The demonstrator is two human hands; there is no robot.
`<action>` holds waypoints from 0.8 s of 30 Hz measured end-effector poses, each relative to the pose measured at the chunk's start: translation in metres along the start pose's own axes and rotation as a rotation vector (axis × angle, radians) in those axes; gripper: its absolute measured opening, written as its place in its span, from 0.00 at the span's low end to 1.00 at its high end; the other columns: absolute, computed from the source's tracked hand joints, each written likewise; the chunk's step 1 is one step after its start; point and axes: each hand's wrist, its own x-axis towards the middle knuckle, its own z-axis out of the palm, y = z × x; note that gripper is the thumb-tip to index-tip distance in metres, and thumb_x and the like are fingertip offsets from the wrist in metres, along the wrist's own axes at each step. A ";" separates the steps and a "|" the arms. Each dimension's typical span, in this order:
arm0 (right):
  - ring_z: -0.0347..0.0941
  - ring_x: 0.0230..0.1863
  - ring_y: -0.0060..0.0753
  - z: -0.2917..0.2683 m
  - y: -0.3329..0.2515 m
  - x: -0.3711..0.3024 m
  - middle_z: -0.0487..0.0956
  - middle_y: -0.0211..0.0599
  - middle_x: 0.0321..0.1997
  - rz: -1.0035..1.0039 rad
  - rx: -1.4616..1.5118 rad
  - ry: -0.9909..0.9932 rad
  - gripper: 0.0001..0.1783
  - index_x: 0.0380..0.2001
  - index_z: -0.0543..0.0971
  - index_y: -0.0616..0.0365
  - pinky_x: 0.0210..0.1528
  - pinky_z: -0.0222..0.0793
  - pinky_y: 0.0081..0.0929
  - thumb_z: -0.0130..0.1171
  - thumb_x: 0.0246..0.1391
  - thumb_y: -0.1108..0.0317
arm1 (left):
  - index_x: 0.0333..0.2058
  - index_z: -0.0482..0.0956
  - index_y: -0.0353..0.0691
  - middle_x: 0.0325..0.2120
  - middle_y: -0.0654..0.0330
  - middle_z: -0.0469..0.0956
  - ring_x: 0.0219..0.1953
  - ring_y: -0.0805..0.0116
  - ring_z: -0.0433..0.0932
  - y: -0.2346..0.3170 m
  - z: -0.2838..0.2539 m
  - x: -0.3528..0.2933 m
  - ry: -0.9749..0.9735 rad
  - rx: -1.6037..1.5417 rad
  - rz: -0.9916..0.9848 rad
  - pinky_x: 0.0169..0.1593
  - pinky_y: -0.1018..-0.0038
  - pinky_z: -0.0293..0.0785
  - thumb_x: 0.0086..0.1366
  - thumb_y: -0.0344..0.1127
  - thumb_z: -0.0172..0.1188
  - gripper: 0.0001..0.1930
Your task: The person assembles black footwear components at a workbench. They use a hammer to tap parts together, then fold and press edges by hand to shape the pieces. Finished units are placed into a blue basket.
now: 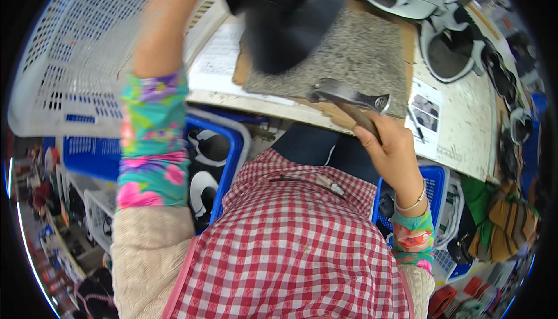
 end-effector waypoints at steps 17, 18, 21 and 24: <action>0.81 0.26 0.61 0.068 0.085 0.021 0.82 0.52 0.24 0.204 -0.396 0.086 0.17 0.38 0.70 0.58 0.27 0.77 0.53 0.59 0.67 0.55 | 0.73 0.63 0.56 0.70 0.51 0.64 0.73 0.50 0.59 -0.032 0.090 -0.091 -0.960 -0.178 0.445 0.75 0.55 0.55 0.55 0.42 0.75 0.47; 0.81 0.26 0.61 0.070 0.084 0.022 0.82 0.52 0.24 0.175 -0.397 0.096 0.17 0.38 0.69 0.58 0.27 0.77 0.52 0.59 0.67 0.55 | 0.73 0.63 0.58 0.70 0.52 0.64 0.74 0.51 0.58 -0.033 0.091 -0.093 -0.955 -0.014 0.449 0.75 0.53 0.54 0.56 0.42 0.74 0.46; 0.81 0.25 0.60 0.067 0.084 0.031 0.81 0.51 0.23 0.142 -0.428 0.101 0.17 0.37 0.69 0.58 0.26 0.77 0.51 0.59 0.67 0.56 | 0.72 0.64 0.65 0.70 0.56 0.66 0.73 0.52 0.59 -0.021 0.097 -0.089 -0.658 0.339 0.576 0.74 0.49 0.52 0.59 0.42 0.71 0.42; 0.81 0.25 0.59 0.059 0.085 0.036 0.81 0.51 0.23 0.143 -0.453 0.081 0.16 0.36 0.69 0.58 0.26 0.77 0.50 0.60 0.66 0.57 | 0.60 0.77 0.52 0.60 0.46 0.73 0.65 0.52 0.70 0.001 0.088 -0.089 -0.380 0.343 0.655 0.61 0.56 0.68 0.56 0.38 0.66 0.30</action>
